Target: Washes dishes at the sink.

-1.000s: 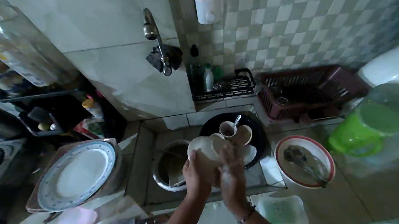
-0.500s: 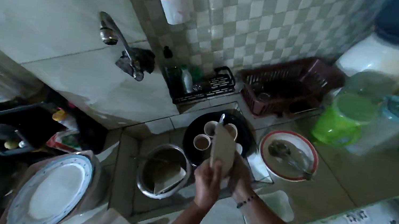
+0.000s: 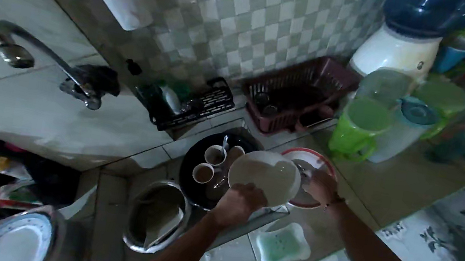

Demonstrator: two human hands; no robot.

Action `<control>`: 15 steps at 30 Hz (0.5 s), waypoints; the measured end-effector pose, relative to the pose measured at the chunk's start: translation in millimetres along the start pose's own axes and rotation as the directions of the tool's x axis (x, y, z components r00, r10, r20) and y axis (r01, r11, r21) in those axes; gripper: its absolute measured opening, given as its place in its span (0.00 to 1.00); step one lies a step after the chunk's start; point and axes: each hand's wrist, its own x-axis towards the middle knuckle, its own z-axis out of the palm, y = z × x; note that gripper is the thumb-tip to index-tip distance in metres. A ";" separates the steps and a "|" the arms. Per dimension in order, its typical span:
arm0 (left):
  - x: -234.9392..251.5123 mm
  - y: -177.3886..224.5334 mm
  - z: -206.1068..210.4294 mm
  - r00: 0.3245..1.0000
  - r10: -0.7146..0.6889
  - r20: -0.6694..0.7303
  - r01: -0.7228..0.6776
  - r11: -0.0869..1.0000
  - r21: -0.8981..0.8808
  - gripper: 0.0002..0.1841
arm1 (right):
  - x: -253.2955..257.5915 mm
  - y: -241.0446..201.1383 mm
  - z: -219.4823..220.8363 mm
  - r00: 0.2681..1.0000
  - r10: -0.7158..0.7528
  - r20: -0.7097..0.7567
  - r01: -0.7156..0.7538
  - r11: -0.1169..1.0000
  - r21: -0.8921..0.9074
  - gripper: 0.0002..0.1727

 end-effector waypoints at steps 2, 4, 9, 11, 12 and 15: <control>5.7 0.1 6.7 0.999 0.025 0.039 -0.025 1.000 -0.011 0.08 | 5.0 1.4 6.6 0.999 -0.005 0.046 0.011 0.992 -0.122 0.29; 10.8 0.4 12.0 0.996 0.045 0.074 -0.042 0.999 -0.029 0.09 | 2.3 -2.3 6.0 0.998 -0.021 0.067 0.033 0.983 -0.181 0.26; 25.7 0.6 19.7 0.979 0.046 0.197 -0.033 0.997 -0.068 0.09 | -2.8 7.1 -23.1 0.999 -0.035 0.010 0.036 0.990 -0.135 0.20; 33.8 3.3 23.4 0.975 0.032 0.222 -0.015 0.997 -0.079 0.09 | -10.3 4.8 -48.4 0.999 0.045 -0.017 -0.047 0.987 -0.151 0.20; 39.0 5.2 24.8 0.968 0.022 0.252 0.001 0.996 -0.091 0.09 | -13.7 4.6 -59.1 0.996 0.075 -0.043 -0.081 0.986 -0.147 0.19; 55.2 10.5 33.9 0.951 0.001 0.308 0.043 0.990 -0.134 0.10 | -21.0 3.0 -80.3 0.995 0.084 -0.057 -0.092 0.984 -0.151 0.18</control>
